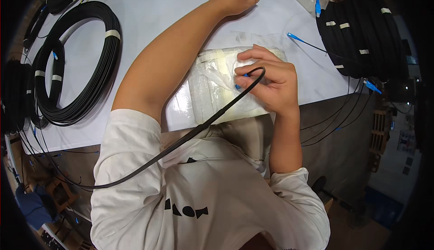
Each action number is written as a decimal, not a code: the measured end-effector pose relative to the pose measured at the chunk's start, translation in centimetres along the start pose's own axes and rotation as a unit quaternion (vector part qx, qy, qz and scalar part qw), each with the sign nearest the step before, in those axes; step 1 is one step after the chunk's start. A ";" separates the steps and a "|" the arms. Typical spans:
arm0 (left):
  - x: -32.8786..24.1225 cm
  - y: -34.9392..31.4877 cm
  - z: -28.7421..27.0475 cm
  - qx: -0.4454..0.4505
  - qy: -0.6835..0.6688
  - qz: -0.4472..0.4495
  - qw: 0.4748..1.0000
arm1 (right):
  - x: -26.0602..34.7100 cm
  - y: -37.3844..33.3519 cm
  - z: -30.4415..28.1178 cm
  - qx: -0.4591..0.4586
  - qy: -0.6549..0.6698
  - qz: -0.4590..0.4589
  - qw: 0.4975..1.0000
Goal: Cleaning and testing the connectors of fiber optic cables using specialized industrial inspection equipment.
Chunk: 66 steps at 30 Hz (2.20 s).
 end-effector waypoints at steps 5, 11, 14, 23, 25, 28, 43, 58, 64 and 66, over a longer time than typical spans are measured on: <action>-2.6 -0.2 -1.2 -0.020 -0.014 -0.010 1.000 | -0.5 -0.4 0.3 -0.052 0.054 0.047 0.996; -2.0 -0.4 -1.1 -0.034 -0.013 0.008 0.999 | -0.1 -0.3 0.4 -0.040 0.048 0.097 0.993; -1.5 -0.2 -0.7 -0.035 -0.022 -0.002 0.999 | -0.3 0.0 -0.1 0.011 -0.027 -0.019 0.999; 0.0 0.2 0.1 0.000 -0.005 0.000 1.000 | -0.1 -0.1 0.3 -0.040 0.011 0.028 0.999; 0.2 0.2 0.3 0.001 -0.014 0.007 1.000 | -0.1 -0.1 -0.1 0.017 -0.020 -0.014 1.000; 0.0 0.1 0.3 -0.005 -0.016 -0.001 1.000 | -0.5 -0.4 0.4 -0.016 0.044 0.030 0.998; -0.6 -0.1 0.0 -0.004 -0.001 0.008 1.000 | 0.0 0.0 0.5 -0.063 -0.010 0.016 0.998; -0.8 0.0 -0.1 0.008 0.006 -0.010 1.000 | -0.4 0.1 -0.1 0.031 0.026 -0.045 0.998; -0.8 0.1 -0.1 0.003 0.001 0.001 1.000 | -0.4 0.0 0.3 -0.041 -0.006 -0.009 0.999; -0.8 0.0 -0.1 0.003 0.004 0.001 1.000 | -0.5 -0.1 0.2 -0.036 -0.002 -0.004 0.999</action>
Point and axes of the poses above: each hand's wrist, its own y-axis towards the middle knuckle, its own z-axis out of the palm, x = y × z, the point moved 1 cm from there along y, towards the middle knuckle, and after that the axes turned 4 degrees about z, right-handed, at the moved point
